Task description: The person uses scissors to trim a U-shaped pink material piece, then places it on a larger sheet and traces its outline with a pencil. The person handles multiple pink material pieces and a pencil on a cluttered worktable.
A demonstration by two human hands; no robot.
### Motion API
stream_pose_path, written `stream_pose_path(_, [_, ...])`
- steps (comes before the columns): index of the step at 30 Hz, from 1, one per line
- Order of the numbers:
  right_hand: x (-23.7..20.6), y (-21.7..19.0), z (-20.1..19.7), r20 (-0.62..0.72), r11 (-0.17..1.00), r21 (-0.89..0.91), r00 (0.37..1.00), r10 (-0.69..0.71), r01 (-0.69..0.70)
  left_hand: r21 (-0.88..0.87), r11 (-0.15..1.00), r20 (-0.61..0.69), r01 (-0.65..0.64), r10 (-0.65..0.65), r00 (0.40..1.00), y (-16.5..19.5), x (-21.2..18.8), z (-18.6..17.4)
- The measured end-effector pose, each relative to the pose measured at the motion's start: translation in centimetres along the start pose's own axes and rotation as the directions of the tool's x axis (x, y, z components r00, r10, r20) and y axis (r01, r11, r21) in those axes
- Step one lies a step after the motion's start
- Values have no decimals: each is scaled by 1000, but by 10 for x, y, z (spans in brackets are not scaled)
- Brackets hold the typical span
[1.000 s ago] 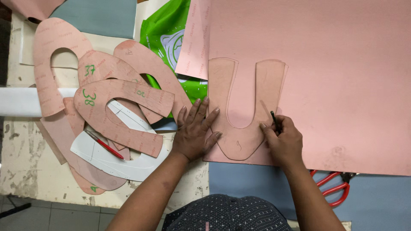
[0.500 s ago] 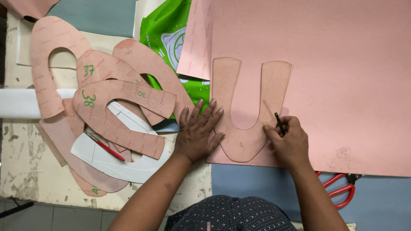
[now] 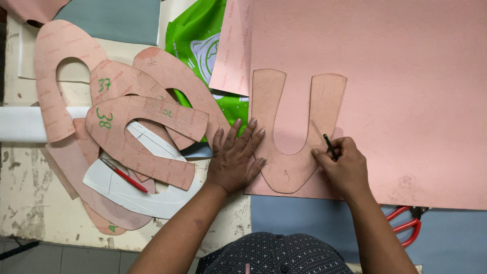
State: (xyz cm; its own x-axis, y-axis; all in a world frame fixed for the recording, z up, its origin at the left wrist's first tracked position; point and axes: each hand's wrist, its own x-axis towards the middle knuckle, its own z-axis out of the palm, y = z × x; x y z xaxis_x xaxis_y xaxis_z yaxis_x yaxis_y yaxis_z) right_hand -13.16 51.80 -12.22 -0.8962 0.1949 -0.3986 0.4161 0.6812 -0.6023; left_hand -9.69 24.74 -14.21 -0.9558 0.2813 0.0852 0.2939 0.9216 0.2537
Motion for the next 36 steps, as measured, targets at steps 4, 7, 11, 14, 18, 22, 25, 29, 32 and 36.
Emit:
stream_pose_path(4, [1,0,-1,9,1000,-11,1000,-1,2,2,1000,2,3,-3,1000,1,-1,0])
stream_pose_path(7, [3,-1,-1,7,1000,-21,1000,-13,13,18,1000,2,3,-3,1000,1,0,1])
stream_pose_path(11, [2,-2,-3,9,1000,-8,1000,-4,4,39,999,4,2,-2,1000,0,0,3])
stream_pose_path(14, [0,-4,-3,3,1000,2,1000,10,-10,1,1000,-2,-7,7,1000,-1,-1,5])
stream_pose_path(18, [-2,-7,-3,-5,999,38,1000,18,-18,18,1000,-18,-13,14,1000,-2,-2,7])
stream_pose_path(22, [-3,-9,-4,-9,999,38,1000,15,-15,21,1000,-29,-18,18,999,-2,-3,8])
stream_pose_path(25, [-4,-10,-4,9,996,76,999,45,-46,25,1000,-27,-20,20,999,-2,-3,9])
stream_pose_path(29, [-4,-10,-4,14,995,88,999,41,-42,25,1000,-22,-16,17,1000,-3,-3,8])
stream_pose_path(32, [-4,-10,-4,8,996,86,1000,20,-21,7,1000,-25,-11,12,1000,-2,-3,8])
stream_pose_path(36, [-4,-11,-4,11,996,82,1000,17,-18,23,1000,-19,-14,14,1000,-2,-4,7])
